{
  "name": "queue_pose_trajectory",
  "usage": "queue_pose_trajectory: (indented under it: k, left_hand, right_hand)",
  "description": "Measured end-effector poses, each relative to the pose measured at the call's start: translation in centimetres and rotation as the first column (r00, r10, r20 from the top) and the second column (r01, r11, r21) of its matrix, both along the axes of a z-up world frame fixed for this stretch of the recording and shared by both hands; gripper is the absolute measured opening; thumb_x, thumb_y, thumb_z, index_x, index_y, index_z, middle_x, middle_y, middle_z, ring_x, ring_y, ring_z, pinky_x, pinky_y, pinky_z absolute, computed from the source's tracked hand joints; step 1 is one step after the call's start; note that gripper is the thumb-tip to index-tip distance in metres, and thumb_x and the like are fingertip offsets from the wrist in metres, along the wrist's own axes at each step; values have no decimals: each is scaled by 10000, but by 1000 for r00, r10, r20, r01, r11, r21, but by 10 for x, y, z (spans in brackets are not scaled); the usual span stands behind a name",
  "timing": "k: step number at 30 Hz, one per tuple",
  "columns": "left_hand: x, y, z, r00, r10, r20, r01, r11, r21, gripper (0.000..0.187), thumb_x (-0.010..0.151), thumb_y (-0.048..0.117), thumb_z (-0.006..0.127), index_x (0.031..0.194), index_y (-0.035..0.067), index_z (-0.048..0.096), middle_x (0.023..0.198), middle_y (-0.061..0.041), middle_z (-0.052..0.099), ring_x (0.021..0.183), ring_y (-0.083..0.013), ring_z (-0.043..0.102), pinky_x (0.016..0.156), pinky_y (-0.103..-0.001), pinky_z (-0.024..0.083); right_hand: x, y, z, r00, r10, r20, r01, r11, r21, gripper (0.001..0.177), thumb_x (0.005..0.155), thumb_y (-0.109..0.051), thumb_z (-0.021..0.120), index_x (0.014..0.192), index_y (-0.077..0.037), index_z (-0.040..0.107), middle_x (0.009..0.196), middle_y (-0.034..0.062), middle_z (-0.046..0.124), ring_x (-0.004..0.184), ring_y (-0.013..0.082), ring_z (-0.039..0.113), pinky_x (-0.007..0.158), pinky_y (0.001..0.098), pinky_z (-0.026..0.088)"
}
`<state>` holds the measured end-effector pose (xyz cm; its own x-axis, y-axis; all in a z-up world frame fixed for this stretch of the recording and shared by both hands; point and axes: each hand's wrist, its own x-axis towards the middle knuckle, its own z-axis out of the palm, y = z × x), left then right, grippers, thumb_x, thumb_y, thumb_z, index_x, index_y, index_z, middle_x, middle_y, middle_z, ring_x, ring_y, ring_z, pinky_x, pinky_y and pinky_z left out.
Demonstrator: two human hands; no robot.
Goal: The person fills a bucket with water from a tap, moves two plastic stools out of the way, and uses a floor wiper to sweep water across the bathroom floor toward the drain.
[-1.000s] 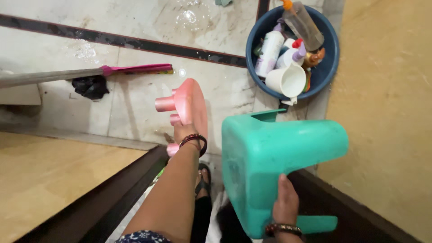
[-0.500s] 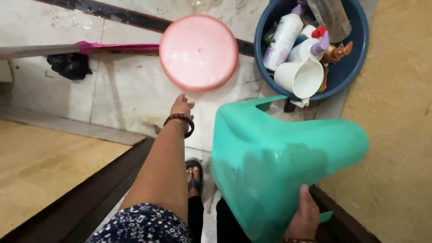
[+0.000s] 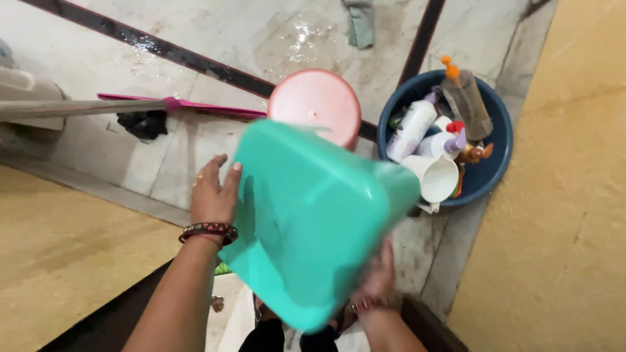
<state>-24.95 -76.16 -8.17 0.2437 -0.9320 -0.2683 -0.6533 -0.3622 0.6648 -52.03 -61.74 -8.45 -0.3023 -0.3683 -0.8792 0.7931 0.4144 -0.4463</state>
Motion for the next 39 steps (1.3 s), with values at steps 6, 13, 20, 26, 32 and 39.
queue_pose_trajectory:
  k: [6, 13, 20, 26, 32, 39]
  left_hand:
    - [9, -2, -5, 985, -124, 124, 148, 966, -214, 527, 967, 366, 681, 1365, 31, 602, 1499, -264, 501, 1393, -430, 430, 1144, -506, 329]
    - [-1, 20, -42, 992, -108, -66, 103, 992, -79, 499, 891, 356, 746, 1277, 63, 629, 1429, -218, 573, 1362, -399, 485, 1132, -482, 386]
    - [-9, 28, -53, 985, -107, -133, 107, 994, -10, 463, 878, 282, 743, 1281, 86, 628, 1411, -160, 602, 1383, -361, 480, 1156, -469, 345]
    - [-32, 22, -51, 978, -80, -194, 87, 996, 28, 475, 864, 239, 728, 1310, 120, 618, 1441, -132, 594, 1375, -353, 483, 1152, -454, 355]
    - [-57, 16, -14, 977, -12, -214, 41, 991, 129, 499, 868, 259, 727, 1333, 140, 589, 1411, -128, 593, 1331, -356, 496, 1113, -451, 382]
    - [-66, 11, 93, 976, -7, -217, 6, 1000, -4, 556, 865, 225, 693, 1394, 121, 557, 1361, -156, 625, 1293, -349, 551, 1093, -436, 430]
  right_hand:
    - [28, -145, -98, 987, 154, 36, -139, 951, -275, 928, 835, -722, 523, 1543, -136, 400, 1580, 147, 453, 1406, 377, 458, 1143, 582, 371]
    - [15, -268, -173, 911, 291, -292, -388, 842, -374, 1070, 795, -747, 598, 1596, -118, 268, 1633, 158, 329, 1479, 341, 337, 1194, 524, 281]
    - [-13, -292, -150, 444, 697, -563, -775, 614, 150, 1051, 705, -332, 895, 1466, -10, 246, 1450, 245, 519, 1238, 337, 630, 1055, 412, 543]
    - [-34, -276, -160, 149, 709, -690, -884, 408, 228, 969, 824, -306, 883, 1527, 38, 311, 1520, 261, 431, 1361, 324, 511, 1096, 408, 458]
    - [17, -227, -98, 11, 666, -746, -977, 165, 133, 690, 864, -238, 788, 1447, -60, 466, 1471, 112, 564, 1324, 249, 576, 1070, 382, 480]
    - [72, -174, 102, 203, 647, -735, -979, 130, -156, 432, 928, -183, 697, 1336, -82, 600, 1263, 75, 716, 1174, 169, 695, 945, 337, 577]
